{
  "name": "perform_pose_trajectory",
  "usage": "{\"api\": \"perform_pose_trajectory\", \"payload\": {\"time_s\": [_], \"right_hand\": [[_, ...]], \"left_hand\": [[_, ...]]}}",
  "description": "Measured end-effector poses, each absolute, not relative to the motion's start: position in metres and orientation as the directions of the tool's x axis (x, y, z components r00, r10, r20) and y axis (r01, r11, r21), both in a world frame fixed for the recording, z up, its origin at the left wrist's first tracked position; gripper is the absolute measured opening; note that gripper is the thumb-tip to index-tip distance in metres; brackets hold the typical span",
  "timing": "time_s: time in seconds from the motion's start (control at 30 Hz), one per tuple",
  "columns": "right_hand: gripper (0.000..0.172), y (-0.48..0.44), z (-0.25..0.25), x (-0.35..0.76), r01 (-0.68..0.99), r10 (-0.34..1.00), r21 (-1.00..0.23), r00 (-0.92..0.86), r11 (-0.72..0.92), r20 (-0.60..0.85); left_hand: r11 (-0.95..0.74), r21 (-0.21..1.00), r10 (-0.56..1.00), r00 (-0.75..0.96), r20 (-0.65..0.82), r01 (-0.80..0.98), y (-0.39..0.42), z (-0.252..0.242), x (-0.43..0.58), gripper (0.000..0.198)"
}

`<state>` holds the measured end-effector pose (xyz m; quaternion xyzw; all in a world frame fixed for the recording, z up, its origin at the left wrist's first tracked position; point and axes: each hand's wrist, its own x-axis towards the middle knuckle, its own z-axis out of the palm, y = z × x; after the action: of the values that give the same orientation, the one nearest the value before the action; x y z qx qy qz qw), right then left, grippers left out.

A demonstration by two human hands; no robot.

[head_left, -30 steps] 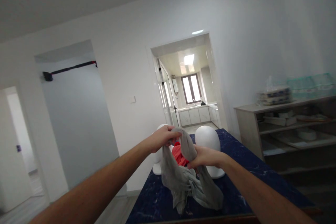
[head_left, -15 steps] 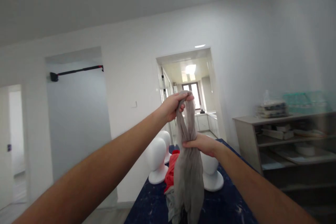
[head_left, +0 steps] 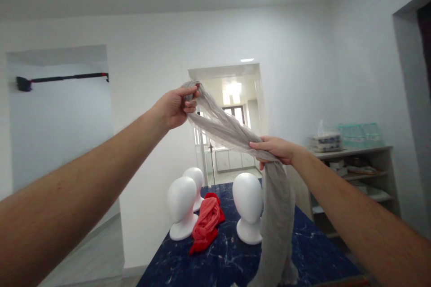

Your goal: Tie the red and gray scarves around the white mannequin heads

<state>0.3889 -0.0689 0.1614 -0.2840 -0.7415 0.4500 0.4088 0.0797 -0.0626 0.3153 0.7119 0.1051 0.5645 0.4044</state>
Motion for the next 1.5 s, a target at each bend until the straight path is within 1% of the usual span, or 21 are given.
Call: {"api": "perform_pose_trajectory", "payload": {"time_s": [0.1,0.2,0.27,0.33,0.4,0.47,0.5,0.57,0.63,0.7,0.73,0.8,0.87,0.93,0.97,1.03,1.13,1.2,1.3,1.4,1.5], "right_hand": [[0.040,-0.073,0.169,0.396,0.061,0.755,-0.888,-0.556,0.456,0.349],[0.039,-0.077,0.162,0.398,0.036,0.744,-0.907,-0.586,0.419,0.320],[0.041,-0.077,0.148,0.399,0.017,0.731,-0.928,-0.621,0.373,0.283],[0.047,-0.077,0.127,0.405,0.004,0.697,-0.947,-0.678,0.321,0.233],[0.051,-0.075,0.102,0.416,0.019,0.650,-0.963,-0.741,0.270,0.168],[0.048,-0.074,0.076,0.432,0.093,0.633,-0.968,-0.770,0.231,0.077],[0.043,-0.073,0.063,0.442,0.149,0.647,-0.965,-0.762,0.214,0.026],[0.033,-0.072,0.039,0.464,0.260,0.698,-0.953,-0.712,0.158,-0.078],[0.026,-0.071,0.019,0.487,0.325,0.746,-0.939,-0.651,0.110,-0.138],[0.024,-0.070,0.003,0.508,0.346,0.784,-0.934,-0.601,0.083,-0.154],[0.023,-0.069,-0.003,0.516,0.343,0.804,-0.936,-0.576,0.074,-0.148],[0.022,-0.066,-0.012,0.529,0.311,0.838,-0.949,-0.530,0.049,-0.131],[0.019,-0.062,-0.019,0.535,0.252,0.851,-0.967,-0.513,0.027,-0.110],[0.017,-0.057,-0.023,0.535,0.163,0.852,-0.986,-0.521,0.035,-0.057],[0.018,-0.053,-0.024,0.534,0.105,0.854,-0.993,-0.521,0.051,-0.011],[0.024,-0.045,-0.027,0.533,-0.028,0.863,-0.994,-0.493,0.110,0.109],[0.040,-0.025,-0.024,0.537,-0.188,0.891,-0.962,-0.373,0.199,0.257],[0.048,-0.007,-0.016,0.539,-0.220,0.914,-0.944,-0.270,0.246,0.302],[0.048,0.021,0.006,0.537,-0.241,0.909,-0.906,-0.147,0.349,0.389],[0.044,0.050,0.030,0.525,-0.276,0.883,-0.873,-0.136,0.402,0.449],[0.041,0.076,0.046,0.511,-0.276,0.877,-0.879,-0.181,0.389,0.445]], "left_hand": [[-0.613,0.725,0.618,0.380,0.688,-0.314,-0.060,0.324,0.074,0.008],[-0.601,0.736,0.609,0.418,0.674,-0.311,-0.055,0.328,0.069,0.008],[-0.569,0.759,0.614,0.450,0.649,-0.317,-0.053,0.325,0.066,0.011],[-0.521,0.792,0.635,0.476,0.609,-0.318,-0.052,0.317,0.064,0.013],[-0.476,0.828,0.665,0.495,0.559,-0.296,-0.049,0.304,0.059,0.021],[-0.436,0.867,0.698,0.518,0.494,-0.240,-0.044,0.284,0.052,0.024],[-0.417,0.886,0.714,0.531,0.457,-0.202,-0.040,0.272,0.048,0.024],[-0.382,0.917,0.735,0.566,0.374,-0.110,-0.030,0.242,0.037,0.022],[-0.371,0.928,0.737,0.616,0.278,0.025,-0.018,0.205,0.027,0.023],[-0.401,0.894,0.744,0.640,0.190,0.201,-0.007,0.165,0.019,0.026],[-0.424,0.853,0.749,0.647,0.141,0.305,-0.002,0.144,0.016,0.027],[-0.473,0.709,0.752,0.658,0.016,0.524,0.004,0.105,0.018,0.029],[-0.525,0.520,0.767,0.639,-0.054,0.674,0.005,0.073,0.025,0.027],[-0.589,0.371,0.766,0.642,-0.025,0.718,0.003,0.049,0.035,0.021],[-0.626,0.324,0.754,0.656,0.019,0.710,0.002,0.041,0.039,0.018],[-0.683,0.274,0.723,0.678,0.130,0.677,0.004,0.034,0.045,0.016],[-0.693,0.215,0.720,0.646,0.253,0.688,0.018,0.038,0.043,0.018],[-0.653,0.162,0.745,0.591,0.309,0.739,0.036,0.046,0.041,0.021],[-0.592,0.067,0.746,0.515,0.423,0.803,0.068,0.060,0.046,0.019],[-0.509,-0.001,0.737,0.436,0.516,0.861,0.100,0.070,0.062,0.023],[-0.427,0.024,0.774,0.351,0.526,0.904,0.127,0.073,0.079,0.034]]}}
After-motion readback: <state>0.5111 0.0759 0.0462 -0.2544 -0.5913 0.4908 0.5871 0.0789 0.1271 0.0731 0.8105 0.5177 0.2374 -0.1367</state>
